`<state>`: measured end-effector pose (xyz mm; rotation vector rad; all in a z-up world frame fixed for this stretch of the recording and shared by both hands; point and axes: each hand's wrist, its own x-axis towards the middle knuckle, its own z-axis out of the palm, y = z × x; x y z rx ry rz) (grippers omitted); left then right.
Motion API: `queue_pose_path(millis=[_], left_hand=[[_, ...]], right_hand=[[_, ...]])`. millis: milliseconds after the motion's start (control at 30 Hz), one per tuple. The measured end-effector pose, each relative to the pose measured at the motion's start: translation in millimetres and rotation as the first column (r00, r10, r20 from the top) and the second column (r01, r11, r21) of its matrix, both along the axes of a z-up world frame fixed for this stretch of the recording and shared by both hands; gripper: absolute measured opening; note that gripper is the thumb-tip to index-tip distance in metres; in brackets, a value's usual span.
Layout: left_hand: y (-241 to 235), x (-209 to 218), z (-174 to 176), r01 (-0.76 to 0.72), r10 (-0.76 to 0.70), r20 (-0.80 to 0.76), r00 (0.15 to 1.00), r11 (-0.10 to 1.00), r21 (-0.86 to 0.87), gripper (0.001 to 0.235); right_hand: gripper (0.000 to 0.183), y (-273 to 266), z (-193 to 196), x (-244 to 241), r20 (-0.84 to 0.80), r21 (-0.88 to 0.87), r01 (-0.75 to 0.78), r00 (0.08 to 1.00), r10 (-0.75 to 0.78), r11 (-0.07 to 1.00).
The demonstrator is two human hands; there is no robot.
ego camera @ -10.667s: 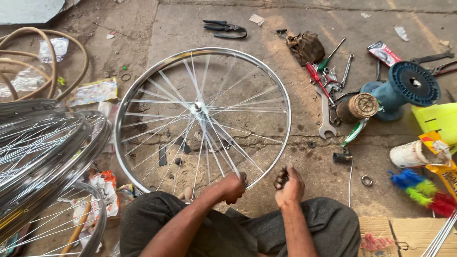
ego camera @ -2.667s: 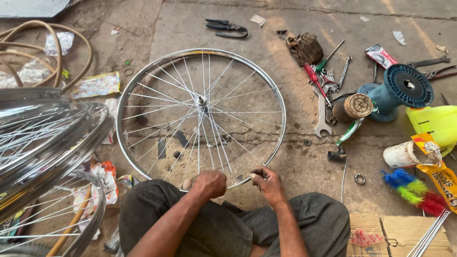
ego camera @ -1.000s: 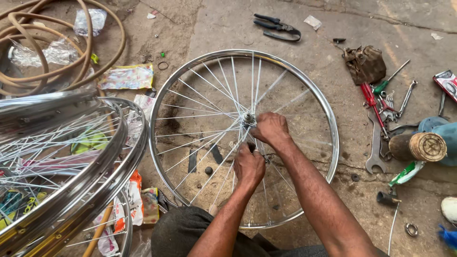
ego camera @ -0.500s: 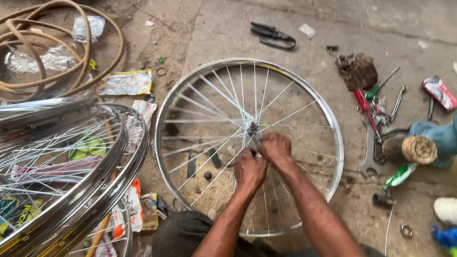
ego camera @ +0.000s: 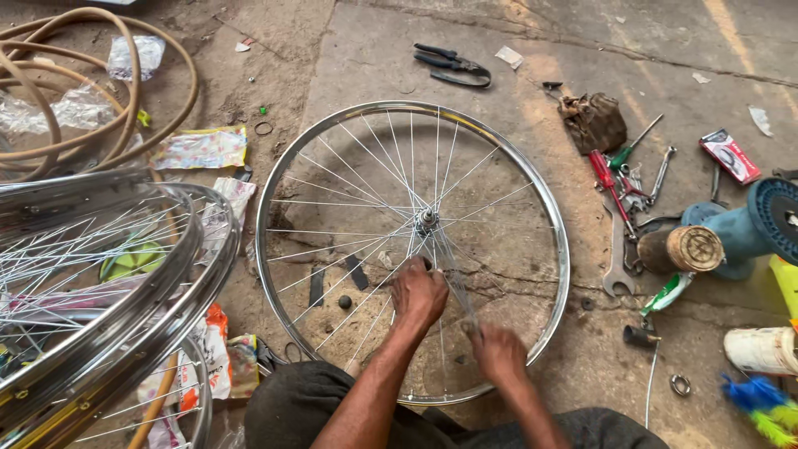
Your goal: The person sits on the ground and adjusts the spokes of a bicycle wheel using a spoke wrench. They tighten and loosen the nipples at the rim to true the wheel, rotating it periodically to check alignment.
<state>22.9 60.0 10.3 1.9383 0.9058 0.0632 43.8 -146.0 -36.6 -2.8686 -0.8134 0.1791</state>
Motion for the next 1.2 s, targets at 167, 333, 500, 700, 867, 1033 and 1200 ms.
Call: queue_pose_path(millis=[167, 333, 500, 700, 867, 1033, 1200], left_hand=[[-16.5, -1.4, 5.7, 0.010, -0.013, -0.014, 1.000, 0.983, -0.184, 0.042], [-18.8, 0.1, 10.5, -0.004, 0.052, 0.106, 0.993, 0.913, -0.408, 0.069], [-13.8, -1.9, 13.8, 0.081, 0.127, 0.351, 0.928, 0.850, -0.521, 0.076], [-19.4, -2.0, -11.1, 0.074, -0.035, 0.240, 0.970, 0.986, -0.152, 0.054], [-12.2, 1.5, -36.8, 0.092, -0.108, 0.184, 0.977, 0.991, 0.096, 0.039], [-10.7, 2.5, -40.2, 0.094, -0.094, 0.145, 0.985, 0.996, 0.004, 0.033], [-15.7, -2.1, -25.8, 0.113, -0.112, 0.048, 0.993, 0.993, -0.018, 0.032]], right_hand=[[0.043, -15.1, -12.2, -17.5, -0.082, 0.181, 0.132, 0.990, -0.119, 0.975], [0.047, -23.2, -19.5, -16.8, -0.081, 0.384, 0.105, 0.993, -0.080, 0.917], [0.051, -30.3, -43.5, -26.4, 0.114, 0.548, 0.001, 0.991, -0.076, 0.837], [0.046, -26.6, -44.6, -37.4, 0.036, 0.418, -0.045, 0.999, 0.033, 0.907], [0.035, -29.3, -2.7, -8.8, -0.224, 0.076, 0.062, 0.974, -0.044, 0.995], [0.041, -32.1, 2.4, -7.0, -0.144, 0.249, 0.050, 0.990, -0.014, 0.967], [0.039, -48.4, 2.3, -8.9, -0.279, 0.341, 0.122, 0.960, -0.023, 0.932]])
